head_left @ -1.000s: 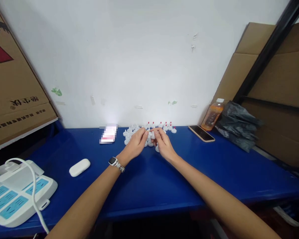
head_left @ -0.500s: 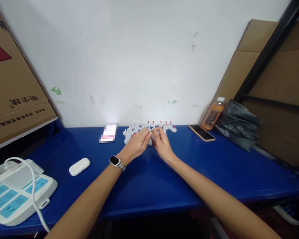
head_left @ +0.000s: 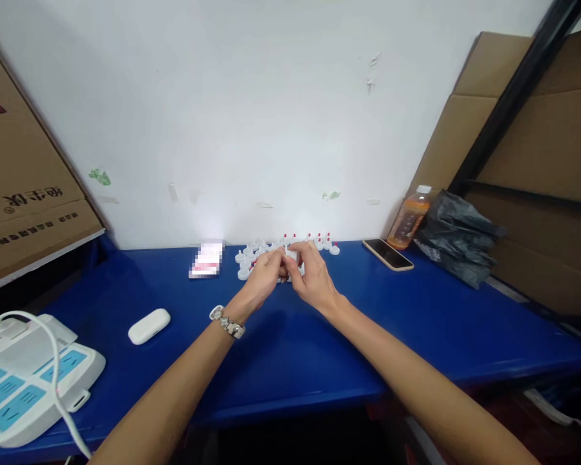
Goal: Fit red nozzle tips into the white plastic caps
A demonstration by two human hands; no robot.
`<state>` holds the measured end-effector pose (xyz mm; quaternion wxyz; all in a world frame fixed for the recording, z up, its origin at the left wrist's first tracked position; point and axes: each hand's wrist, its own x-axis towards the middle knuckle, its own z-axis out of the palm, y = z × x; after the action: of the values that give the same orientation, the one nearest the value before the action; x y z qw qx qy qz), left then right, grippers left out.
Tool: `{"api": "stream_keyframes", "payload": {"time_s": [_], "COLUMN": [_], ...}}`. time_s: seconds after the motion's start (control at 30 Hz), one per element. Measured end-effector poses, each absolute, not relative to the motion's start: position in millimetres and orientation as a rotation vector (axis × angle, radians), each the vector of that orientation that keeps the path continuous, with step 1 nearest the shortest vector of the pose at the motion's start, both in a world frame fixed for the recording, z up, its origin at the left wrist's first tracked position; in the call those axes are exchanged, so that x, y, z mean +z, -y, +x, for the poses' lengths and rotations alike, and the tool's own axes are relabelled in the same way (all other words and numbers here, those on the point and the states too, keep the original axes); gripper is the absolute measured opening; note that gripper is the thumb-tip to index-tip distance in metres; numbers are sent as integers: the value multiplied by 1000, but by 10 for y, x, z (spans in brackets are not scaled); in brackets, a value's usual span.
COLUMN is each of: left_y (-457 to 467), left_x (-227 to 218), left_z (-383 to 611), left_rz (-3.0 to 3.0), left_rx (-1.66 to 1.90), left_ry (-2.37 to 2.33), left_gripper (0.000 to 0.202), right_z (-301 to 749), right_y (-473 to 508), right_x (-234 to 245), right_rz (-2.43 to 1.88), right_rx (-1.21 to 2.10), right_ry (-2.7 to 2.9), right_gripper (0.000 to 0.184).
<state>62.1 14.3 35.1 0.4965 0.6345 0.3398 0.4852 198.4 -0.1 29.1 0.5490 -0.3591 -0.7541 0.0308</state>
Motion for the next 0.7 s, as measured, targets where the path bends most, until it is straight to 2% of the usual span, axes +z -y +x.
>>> {"api": "stream_keyframes", "payload": {"time_s": [0.07,0.27,0.4,0.5,0.57,0.7], "left_y": [-117,-50,-94,-192,-296,-560], "left_x": [376,483,567,598,567,391], "left_z": [594,467,263,92,31,32], "left_rz": [1678,2638,2758,2556,2522,2549], "left_rx": [1211,1240,1408,1556,1440,1179], "left_ry": [-920,-1134,-1153,-1387,-1441,-1395], "left_gripper": [42,35,35,35,33,26], "right_z": [1946,1771,1951,2186,2280,2278], "right_y": [2,19,-88,-238,-314,-348], "right_x": [295,316,319,280,248,187], "right_rz": [-846,-715,-736,-840,-951,-1090], "right_rx": [231,1174,1500,1402,1278,979], "right_ry": [1731,1240,1005,933,972,1348], "right_gripper": [19,26,24,21,20,31]}}
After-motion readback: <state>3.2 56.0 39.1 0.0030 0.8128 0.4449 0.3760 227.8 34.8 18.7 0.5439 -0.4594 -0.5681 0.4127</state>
